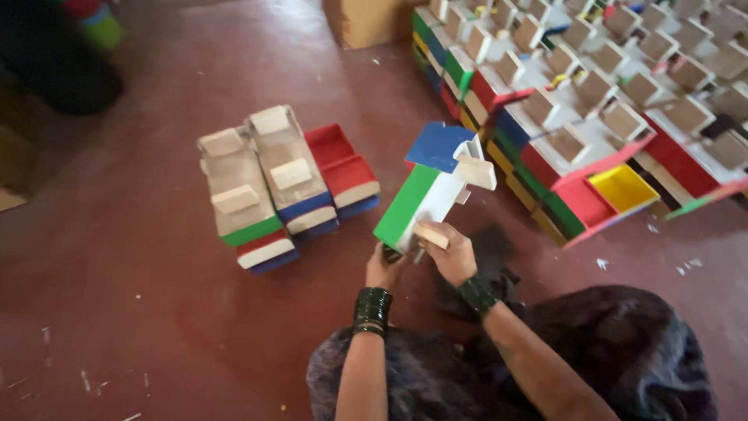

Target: The person sits on the floor and assembles colorful toy boxes. They wipe box parts with a cloth, fit wooden knobs and drawer inserts into the colored box frames, and place finished boxes with the rows of completed boxes on the floor.

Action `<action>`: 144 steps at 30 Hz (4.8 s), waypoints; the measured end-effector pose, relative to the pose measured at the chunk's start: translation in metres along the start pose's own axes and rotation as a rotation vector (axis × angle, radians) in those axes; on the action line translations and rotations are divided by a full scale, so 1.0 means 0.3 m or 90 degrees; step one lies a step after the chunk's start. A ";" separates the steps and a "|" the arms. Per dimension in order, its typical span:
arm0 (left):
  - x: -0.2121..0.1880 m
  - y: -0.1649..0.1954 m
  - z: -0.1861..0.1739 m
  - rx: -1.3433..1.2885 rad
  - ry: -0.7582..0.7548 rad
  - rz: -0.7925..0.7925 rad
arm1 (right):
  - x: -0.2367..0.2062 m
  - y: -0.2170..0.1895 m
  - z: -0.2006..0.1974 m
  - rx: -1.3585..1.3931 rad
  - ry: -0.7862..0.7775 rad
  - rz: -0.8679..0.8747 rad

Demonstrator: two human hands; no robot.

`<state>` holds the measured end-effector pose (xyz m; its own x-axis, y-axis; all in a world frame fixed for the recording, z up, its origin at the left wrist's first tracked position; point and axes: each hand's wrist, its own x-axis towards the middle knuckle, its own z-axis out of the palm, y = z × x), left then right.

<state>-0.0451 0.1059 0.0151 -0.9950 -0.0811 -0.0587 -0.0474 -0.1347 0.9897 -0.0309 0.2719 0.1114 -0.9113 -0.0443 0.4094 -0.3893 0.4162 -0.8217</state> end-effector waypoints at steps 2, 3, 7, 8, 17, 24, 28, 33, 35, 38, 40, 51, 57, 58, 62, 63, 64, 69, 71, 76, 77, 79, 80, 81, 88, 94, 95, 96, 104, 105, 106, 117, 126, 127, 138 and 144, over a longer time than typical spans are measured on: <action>-0.003 -0.029 -0.014 0.182 -0.003 -0.032 | -0.029 0.031 0.007 0.034 0.009 0.032; -0.006 -0.036 -0.026 0.274 -0.005 -0.043 | -0.033 0.042 0.013 0.049 0.006 0.026; -0.020 -0.051 -0.066 0.260 -0.014 -0.083 | -0.034 0.047 0.028 0.034 -0.022 0.082; -0.027 -0.039 -0.075 0.280 -0.018 -0.097 | -0.027 0.042 0.031 0.000 -0.034 0.094; -0.118 0.175 -0.062 0.394 0.090 0.107 | 0.061 0.045 -0.027 0.292 -0.035 0.254; -0.161 0.205 -0.038 -0.026 0.116 0.188 | 0.086 0.055 -0.141 0.586 0.118 0.267; -0.149 0.186 -0.051 -0.012 0.165 0.149 | 0.071 0.092 -0.095 0.764 0.126 0.320; -0.129 0.150 -0.046 -0.059 0.180 0.144 | 0.035 0.112 -0.076 0.793 0.167 0.381; -0.139 0.136 -0.054 -0.039 0.185 0.145 | 0.003 0.102 -0.097 0.812 0.173 0.388; -0.128 0.133 -0.050 -0.049 0.178 0.150 | -0.008 0.097 -0.147 0.845 0.171 0.355; -0.125 0.137 -0.051 -0.046 0.166 0.139 | 0.001 0.109 -0.157 0.856 0.186 0.354; -0.132 0.145 -0.075 0.036 0.173 0.130 | -0.031 0.097 -0.101 0.876 0.162 0.404; -0.119 0.131 -0.072 0.035 0.145 0.084 | -0.023 0.111 -0.112 0.893 0.235 0.390; -0.117 0.131 -0.072 0.031 0.143 0.089 | -0.023 0.118 -0.107 0.896 0.238 0.385; -0.118 0.130 -0.076 0.028 0.152 0.077 | -0.053 0.128 -0.069 0.881 0.173 0.435; -0.120 0.129 -0.077 0.031 0.156 0.064 | -0.059 0.126 -0.063 0.872 0.154 0.430; -0.121 0.129 -0.077 0.031 0.162 0.063 | -0.065 0.123 -0.060 0.862 0.138 0.428; -0.115 0.130 -0.072 -0.006 0.163 0.098 | -0.066 0.095 -0.067 0.846 0.112 0.429; -0.116 0.129 -0.072 -0.017 0.164 0.104 | -0.073 0.075 -0.064 0.836 0.086 0.410; -0.122 0.145 -0.071 -0.121 0.135 0.180 | -0.109 0.008 -0.015 0.827 0.044 0.356; -0.128 0.153 -0.073 -0.111 0.131 0.193 | -0.115 -0.005 -0.002 0.819 0.046 0.360; -0.138 0.177 -0.076 -0.088 0.137 0.210 | -0.122 -0.026 0.018 0.803 0.050 0.367; -0.144 0.191 -0.079 -0.074 0.148 0.213 | -0.124 -0.033 0.025 0.807 0.044 0.372; -0.151 0.206 -0.080 -0.061 0.159 0.216 | -0.128 -0.039 0.032 0.810 0.038 0.376; -0.203 0.299 -0.091 0.394 0.269 0.368 | -0.180 -0.043 0.107 0.800 0.028 0.322; -0.215 0.350 -0.103 0.563 0.312 0.351 | -0.232 -0.060 0.210 0.812 0.034 0.359; -0.216 0.352 -0.103 0.576 0.323 0.337 | -0.241 -0.066 0.224 0.796 0.027 0.349; -0.216 0.353 -0.104 0.588 0.333 0.324 | -0.249 -0.072 0.236 0.781 0.021 0.339; -0.214 0.314 -0.154 0.579 0.308 0.302 | -0.260 -0.084 0.246 0.765 -0.028 0.366; -0.213 0.308 -0.160 0.579 0.303 0.312 | -0.258 -0.080 0.248 0.757 -0.031 0.362; -0.213 0.302 -0.165 0.582 0.298 0.309 | -0.258 -0.074 0.250 0.749 -0.034 0.359; -0.239 0.265 -0.205 0.559 0.240 0.231 | -0.346 0.001 0.086 0.148 -0.207 0.060; -0.250 0.267 -0.235 0.532 0.192 0.202 | -0.260 0.393 -0.281 -0.310 -0.003 0.052; -0.251 0.268 -0.242 0.537 0.193 0.205 | -0.253 0.427 -0.312 -0.330 0.027 0.076; -0.275 0.271 -0.288 0.508 0.189 0.243 | -0.091 0.439 -0.283 -0.348 0.083 0.359; -0.288 0.298 -0.265 0.559 0.186 0.287 | -0.097 0.437 -0.257 -0.499 0.104 0.591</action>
<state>0.0436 0.0223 0.0984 -0.8815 -0.1975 0.4289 0.1615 0.7275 0.6668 -0.0452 0.3979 0.0223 -0.7506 0.6510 -0.1132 0.6360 0.6655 -0.3907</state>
